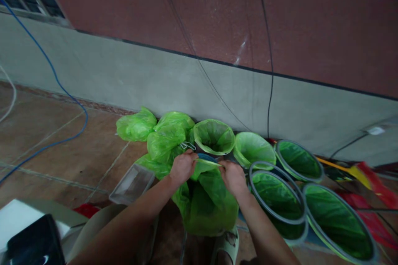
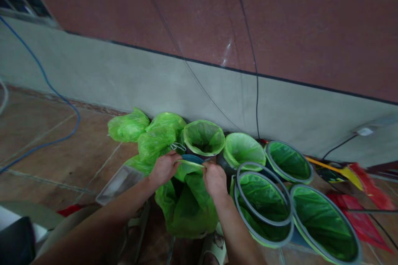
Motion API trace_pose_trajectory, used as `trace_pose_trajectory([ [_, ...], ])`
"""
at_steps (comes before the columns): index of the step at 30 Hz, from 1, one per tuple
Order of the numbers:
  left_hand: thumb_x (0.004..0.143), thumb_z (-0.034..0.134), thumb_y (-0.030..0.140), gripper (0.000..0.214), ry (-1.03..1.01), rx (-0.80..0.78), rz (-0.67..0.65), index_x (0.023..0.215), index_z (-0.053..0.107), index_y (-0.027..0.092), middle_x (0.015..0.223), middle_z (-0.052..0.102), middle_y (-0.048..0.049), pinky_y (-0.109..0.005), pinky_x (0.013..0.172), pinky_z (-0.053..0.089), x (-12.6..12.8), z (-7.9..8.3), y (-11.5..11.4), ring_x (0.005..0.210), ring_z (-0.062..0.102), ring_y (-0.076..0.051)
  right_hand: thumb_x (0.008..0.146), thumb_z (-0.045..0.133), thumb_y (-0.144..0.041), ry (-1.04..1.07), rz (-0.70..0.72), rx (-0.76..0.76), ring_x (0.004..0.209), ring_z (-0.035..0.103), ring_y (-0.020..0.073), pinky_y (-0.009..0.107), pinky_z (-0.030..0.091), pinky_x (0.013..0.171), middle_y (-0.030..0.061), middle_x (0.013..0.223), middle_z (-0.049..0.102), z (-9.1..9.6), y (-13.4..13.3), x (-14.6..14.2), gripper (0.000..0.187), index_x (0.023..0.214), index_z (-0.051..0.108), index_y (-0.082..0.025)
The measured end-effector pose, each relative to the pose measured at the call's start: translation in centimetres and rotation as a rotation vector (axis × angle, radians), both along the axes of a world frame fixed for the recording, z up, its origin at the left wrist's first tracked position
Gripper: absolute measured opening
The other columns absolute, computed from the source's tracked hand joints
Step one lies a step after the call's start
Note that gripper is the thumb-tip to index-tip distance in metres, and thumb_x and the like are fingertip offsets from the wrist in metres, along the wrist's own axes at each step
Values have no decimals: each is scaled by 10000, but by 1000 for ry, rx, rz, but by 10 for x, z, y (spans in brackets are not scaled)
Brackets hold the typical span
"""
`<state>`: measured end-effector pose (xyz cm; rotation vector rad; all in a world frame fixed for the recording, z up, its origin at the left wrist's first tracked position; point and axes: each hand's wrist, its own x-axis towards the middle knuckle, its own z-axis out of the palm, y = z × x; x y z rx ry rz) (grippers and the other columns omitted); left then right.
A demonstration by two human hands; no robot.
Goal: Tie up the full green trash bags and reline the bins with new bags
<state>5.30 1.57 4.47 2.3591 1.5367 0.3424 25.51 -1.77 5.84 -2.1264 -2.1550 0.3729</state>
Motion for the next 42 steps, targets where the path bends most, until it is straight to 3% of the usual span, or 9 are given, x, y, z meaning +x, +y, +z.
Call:
trace_pose_trajectory([
  [9,851,438,88,281,82,-73,122,931,689,186,991,675,-59,-267,815,509,-10,1,7,864,666,-170,938,418,-213,-222,-214,-123,877,702,232,288,455,739,123,893,747,2,-1,33,340,857,746,-179],
  [12,838,445,79,291,75,-76,111,942,693,189,987,678,-62,-269,822,512,-9,1,7,871,667,-171,898,503,-232,-215,-230,-149,952,689,260,324,474,792,144,1022,728,0,-6,29,276,1059,717,-168],
  [16,846,463,95,275,51,-70,64,967,693,186,1010,671,-67,-277,843,514,-4,3,3,883,670,-176,755,710,-246,-118,-71,-7,1159,587,292,363,457,931,143,1333,586,-4,-11,6,634,1363,536,-191],
  [18,843,481,102,260,38,-68,42,972,689,188,1023,667,-63,-277,853,514,-1,4,1,899,668,-179,783,689,-251,-47,39,49,1199,550,274,352,433,981,122,1344,573,-4,-10,-5,564,1331,568,-203],
  [22,843,485,96,262,22,-74,29,985,685,188,1021,665,-63,-275,862,514,1,2,-1,914,664,-178,913,490,-197,57,114,79,1068,603,206,282,429,962,97,1099,676,-3,-5,-11,261,1030,724,-191],
  [29,834,494,88,257,-25,-44,72,973,689,182,1008,676,-62,-282,888,505,-7,-4,5,917,659,-179,915,444,-161,15,-33,103,843,653,157,234,452,799,80,975,701,2,-2,10,297,923,740,-177],
  [35,774,502,34,302,-56,-58,106,972,682,176,1007,671,-63,-280,883,501,-9,-3,8,920,656,-181,908,439,-187,-179,-246,-36,793,689,230,294,458,696,130,837,719,12,-7,31,314,888,751,-169],
  [38,743,496,10,333,-65,-62,111,970,679,170,995,665,-64,-288,893,500,-9,-2,8,932,654,-188,880,497,-199,-185,-261,-67,909,687,263,325,477,755,154,981,719,11,-11,29,286,1048,727,-170],
  [42,737,488,0,355,-94,-49,96,984,675,172,1013,656,-62,-282,920,494,-5,-2,5,949,648,-180,779,677,-240,-126,-76,90,1215,540,300,374,444,965,155,1387,539,2,-13,7,646,1398,504,-170],
])
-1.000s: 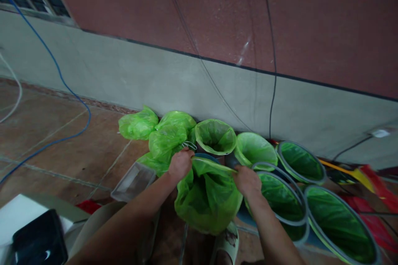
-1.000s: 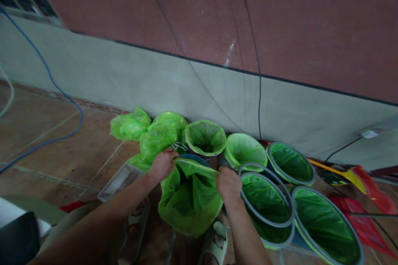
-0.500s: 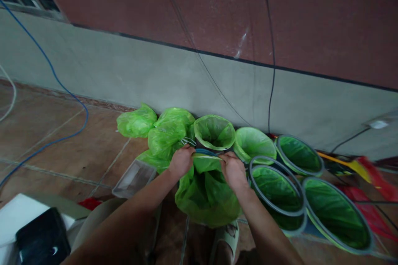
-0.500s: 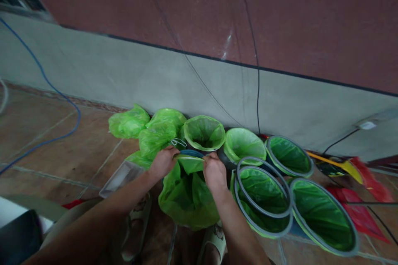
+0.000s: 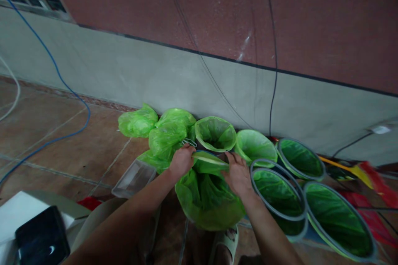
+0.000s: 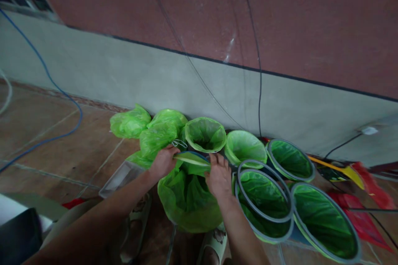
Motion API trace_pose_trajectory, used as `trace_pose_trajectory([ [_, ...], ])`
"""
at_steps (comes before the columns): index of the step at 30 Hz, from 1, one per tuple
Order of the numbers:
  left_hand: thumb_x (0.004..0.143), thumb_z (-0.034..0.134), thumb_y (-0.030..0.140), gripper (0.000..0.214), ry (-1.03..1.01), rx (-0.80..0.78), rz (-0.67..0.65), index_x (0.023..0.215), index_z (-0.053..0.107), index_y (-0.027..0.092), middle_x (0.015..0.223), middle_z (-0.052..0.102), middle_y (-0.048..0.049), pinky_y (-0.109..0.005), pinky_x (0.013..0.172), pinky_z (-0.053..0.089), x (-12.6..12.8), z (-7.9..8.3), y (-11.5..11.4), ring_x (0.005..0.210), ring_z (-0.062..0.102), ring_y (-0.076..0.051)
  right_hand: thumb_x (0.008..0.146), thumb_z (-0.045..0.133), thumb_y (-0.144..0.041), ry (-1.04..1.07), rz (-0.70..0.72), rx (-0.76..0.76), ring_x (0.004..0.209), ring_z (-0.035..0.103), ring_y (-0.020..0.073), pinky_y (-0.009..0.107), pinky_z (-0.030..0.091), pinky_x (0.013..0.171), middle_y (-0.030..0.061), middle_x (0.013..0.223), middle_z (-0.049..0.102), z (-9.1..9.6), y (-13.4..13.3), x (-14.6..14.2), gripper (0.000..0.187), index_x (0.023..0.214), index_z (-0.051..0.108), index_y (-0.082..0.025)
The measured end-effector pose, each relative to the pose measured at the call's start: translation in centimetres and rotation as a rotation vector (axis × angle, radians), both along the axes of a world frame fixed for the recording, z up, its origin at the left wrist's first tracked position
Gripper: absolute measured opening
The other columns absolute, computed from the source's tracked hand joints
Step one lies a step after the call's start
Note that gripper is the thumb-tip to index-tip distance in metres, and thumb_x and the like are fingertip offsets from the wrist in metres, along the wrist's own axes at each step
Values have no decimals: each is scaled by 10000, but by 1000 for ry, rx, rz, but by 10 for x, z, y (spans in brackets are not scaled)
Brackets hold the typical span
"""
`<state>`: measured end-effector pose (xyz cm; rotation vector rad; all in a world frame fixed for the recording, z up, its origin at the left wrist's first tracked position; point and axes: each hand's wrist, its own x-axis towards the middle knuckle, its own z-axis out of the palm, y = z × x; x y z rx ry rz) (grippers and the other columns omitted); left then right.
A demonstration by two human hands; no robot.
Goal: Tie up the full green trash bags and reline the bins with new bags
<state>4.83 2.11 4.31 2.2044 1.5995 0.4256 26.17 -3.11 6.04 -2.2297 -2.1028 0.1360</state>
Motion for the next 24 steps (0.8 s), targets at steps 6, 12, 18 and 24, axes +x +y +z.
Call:
trace_pose_trajectory([
  [6,773,504,43,327,-24,-3,-55,1019,657,194,1041,650,-51,-271,903,508,5,-2,-5,935,648,-167,916,479,-189,144,165,40,1095,587,213,317,440,975,100,1172,641,-3,5,-24,289,1097,705,-196],
  [12,790,508,66,282,13,-12,-24,995,664,182,1011,666,-61,-292,905,506,-1,-3,-1,945,650,-185,912,443,-150,141,77,15,883,655,162,244,465,824,82,1027,691,3,9,-12,295,955,732,-185],
  [18,749,500,23,345,11,-25,33,1002,668,186,1052,673,-63,-287,951,485,-6,1,3,993,643,-177,890,444,-151,-53,-94,-82,804,688,201,269,459,729,118,869,730,11,10,18,313,863,754,-173],
  [24,747,486,22,344,-54,0,48,979,682,184,1009,683,-58,-285,916,495,-3,-2,4,956,650,-180,828,630,-281,-21,-106,-82,1058,647,274,339,475,876,143,1192,677,3,4,16,474,1290,613,-178],
])
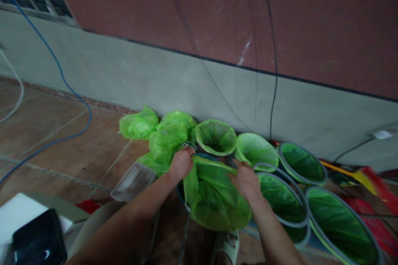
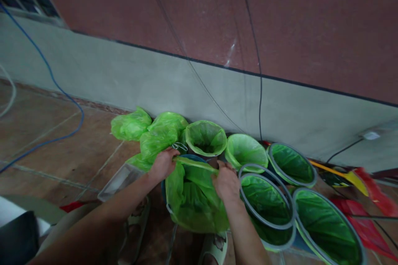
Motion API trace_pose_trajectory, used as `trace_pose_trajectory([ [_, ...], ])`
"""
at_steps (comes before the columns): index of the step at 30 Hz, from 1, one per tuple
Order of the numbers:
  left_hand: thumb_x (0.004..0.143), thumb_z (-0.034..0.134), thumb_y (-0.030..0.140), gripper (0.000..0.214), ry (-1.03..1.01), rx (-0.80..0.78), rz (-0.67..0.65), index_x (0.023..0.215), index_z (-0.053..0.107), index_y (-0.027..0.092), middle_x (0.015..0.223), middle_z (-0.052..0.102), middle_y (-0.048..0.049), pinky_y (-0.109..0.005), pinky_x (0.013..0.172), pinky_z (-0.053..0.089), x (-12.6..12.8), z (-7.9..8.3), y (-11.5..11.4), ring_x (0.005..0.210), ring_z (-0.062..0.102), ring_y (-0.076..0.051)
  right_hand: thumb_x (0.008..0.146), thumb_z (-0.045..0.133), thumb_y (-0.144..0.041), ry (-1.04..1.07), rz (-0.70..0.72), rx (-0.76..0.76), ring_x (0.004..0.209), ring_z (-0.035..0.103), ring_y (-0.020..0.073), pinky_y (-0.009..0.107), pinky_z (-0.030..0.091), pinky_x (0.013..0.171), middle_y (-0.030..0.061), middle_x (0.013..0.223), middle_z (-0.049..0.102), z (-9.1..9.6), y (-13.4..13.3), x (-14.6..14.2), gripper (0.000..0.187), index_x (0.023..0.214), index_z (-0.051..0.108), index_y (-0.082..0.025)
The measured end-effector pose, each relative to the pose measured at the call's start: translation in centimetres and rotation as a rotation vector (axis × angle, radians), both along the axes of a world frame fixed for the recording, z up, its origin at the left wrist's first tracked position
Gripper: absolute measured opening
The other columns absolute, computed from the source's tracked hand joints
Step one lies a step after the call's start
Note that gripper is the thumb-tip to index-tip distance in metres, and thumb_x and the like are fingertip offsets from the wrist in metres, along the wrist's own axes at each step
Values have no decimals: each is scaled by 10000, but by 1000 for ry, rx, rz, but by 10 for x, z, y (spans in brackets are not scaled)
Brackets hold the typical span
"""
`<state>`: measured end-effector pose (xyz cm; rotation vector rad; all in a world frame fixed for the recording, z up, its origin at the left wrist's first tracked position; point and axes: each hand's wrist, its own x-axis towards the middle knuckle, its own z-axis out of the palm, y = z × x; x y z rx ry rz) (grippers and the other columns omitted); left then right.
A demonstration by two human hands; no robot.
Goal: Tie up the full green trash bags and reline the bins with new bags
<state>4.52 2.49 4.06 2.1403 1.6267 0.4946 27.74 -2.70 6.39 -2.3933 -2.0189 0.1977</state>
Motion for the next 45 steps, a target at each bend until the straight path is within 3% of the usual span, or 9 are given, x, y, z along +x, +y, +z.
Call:
trace_pose_trajectory([
  [3,752,496,36,329,-47,35,-29,983,680,179,1008,680,-61,-289,908,496,4,-1,-2,936,649,-181,766,718,-307,33,128,94,1215,538,298,372,443,969,137,1403,534,-5,-1,-21,689,1408,496,-187],
  [8,766,507,63,307,-43,29,-64,993,678,179,1004,678,-64,-295,902,502,4,0,-4,930,650,-187,918,481,-208,112,219,116,1094,588,226,325,420,963,84,1163,669,-1,4,-35,298,1111,707,-227],
  [15,739,478,9,357,1,15,-3,963,705,171,992,695,-67,-278,912,498,-5,3,2,940,656,-183,913,436,-163,48,55,68,890,677,201,276,453,806,89,996,736,5,11,-4,335,1066,732,-201],
  [20,754,514,19,335,-17,-2,39,977,717,164,1003,708,-71,-278,919,501,-8,4,5,949,662,-188,921,387,-188,-59,-88,-108,910,695,253,311,462,785,143,900,741,10,10,31,376,935,761,-148],
  [23,776,526,37,311,-28,10,58,988,720,159,1009,711,-77,-281,925,499,-8,2,5,949,666,-189,889,483,-260,-46,-126,-156,988,680,293,348,478,810,168,1037,723,8,5,32,346,1114,712,-130],
  [28,785,532,52,289,-13,24,23,977,714,166,1005,706,-74,-275,897,504,-1,-2,3,935,668,-184,765,703,-309,-22,44,21,1222,538,329,382,441,951,148,1402,541,-1,0,-8,744,1447,443,-163],
  [32,793,517,58,289,13,26,3,980,708,170,1016,703,-70,-269,891,499,0,-2,2,935,669,-181,913,516,-259,39,151,60,1069,617,246,327,432,897,73,1163,688,-2,4,-26,305,1169,682,-243],
  [36,808,495,70,280,84,-11,3,953,714,165,975,707,-74,-276,868,502,-4,0,3,904,672,-188,951,408,-231,41,64,60,857,677,205,287,429,732,76,945,739,1,9,-13,323,964,731,-226],
  [45,776,503,71,326,72,-56,43,981,735,173,983,722,-77,-294,865,494,-11,-4,7,916,664,-203,866,424,-190,-9,-100,-73,818,692,264,314,408,641,148,877,744,-3,10,43,332,802,750,-176],
])
